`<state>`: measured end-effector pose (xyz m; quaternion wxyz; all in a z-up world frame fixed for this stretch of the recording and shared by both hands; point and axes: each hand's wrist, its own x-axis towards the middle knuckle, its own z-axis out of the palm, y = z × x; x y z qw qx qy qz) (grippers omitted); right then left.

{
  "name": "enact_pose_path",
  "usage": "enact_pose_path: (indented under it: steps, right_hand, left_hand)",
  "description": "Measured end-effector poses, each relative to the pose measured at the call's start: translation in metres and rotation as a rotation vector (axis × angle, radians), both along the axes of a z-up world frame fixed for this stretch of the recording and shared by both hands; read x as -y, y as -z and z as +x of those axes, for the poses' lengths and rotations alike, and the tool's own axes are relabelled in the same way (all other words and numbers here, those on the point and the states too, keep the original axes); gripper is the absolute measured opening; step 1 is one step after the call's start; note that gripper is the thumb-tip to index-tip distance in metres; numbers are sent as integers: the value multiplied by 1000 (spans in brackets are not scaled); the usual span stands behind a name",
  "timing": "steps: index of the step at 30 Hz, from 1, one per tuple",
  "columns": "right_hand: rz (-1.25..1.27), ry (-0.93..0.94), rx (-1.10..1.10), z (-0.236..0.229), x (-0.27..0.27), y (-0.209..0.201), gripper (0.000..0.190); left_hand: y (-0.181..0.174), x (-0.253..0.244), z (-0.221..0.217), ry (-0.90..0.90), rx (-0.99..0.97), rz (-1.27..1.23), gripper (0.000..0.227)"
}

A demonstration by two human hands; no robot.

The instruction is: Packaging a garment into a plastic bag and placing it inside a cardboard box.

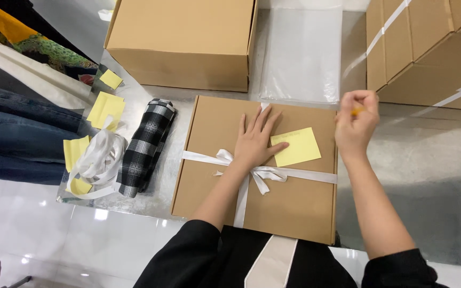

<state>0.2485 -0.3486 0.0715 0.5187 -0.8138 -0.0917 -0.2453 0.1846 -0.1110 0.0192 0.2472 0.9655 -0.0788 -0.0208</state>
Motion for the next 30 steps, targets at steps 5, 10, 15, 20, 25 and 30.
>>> enact_pose_path:
  steps: [5,10,15,20,25,30]
  right_hand:
    - [448,-155,-280,-15,-27,7,81]
    - [686,-417,-620,-25,-59,64,63]
    - [592,-89,-428,-27,-80,60,30]
    - [402,21,-385,-21,-78,86,35]
    - [188,43,-397,-18,-75,102,35]
    - [71,56,-373,-22,-76,93,35]
  left_hand:
    - [4,-1,1,-14,22,-34,89]
    - [9,1,1,-95,55,-32,94]
    - [16,1,2,-96,117,-38,97]
    - [27,0,5,-111,129,-33,102]
    - [25,1,3,-119,120,-19,105]
    - [22,2,3,-131,131,1,105]
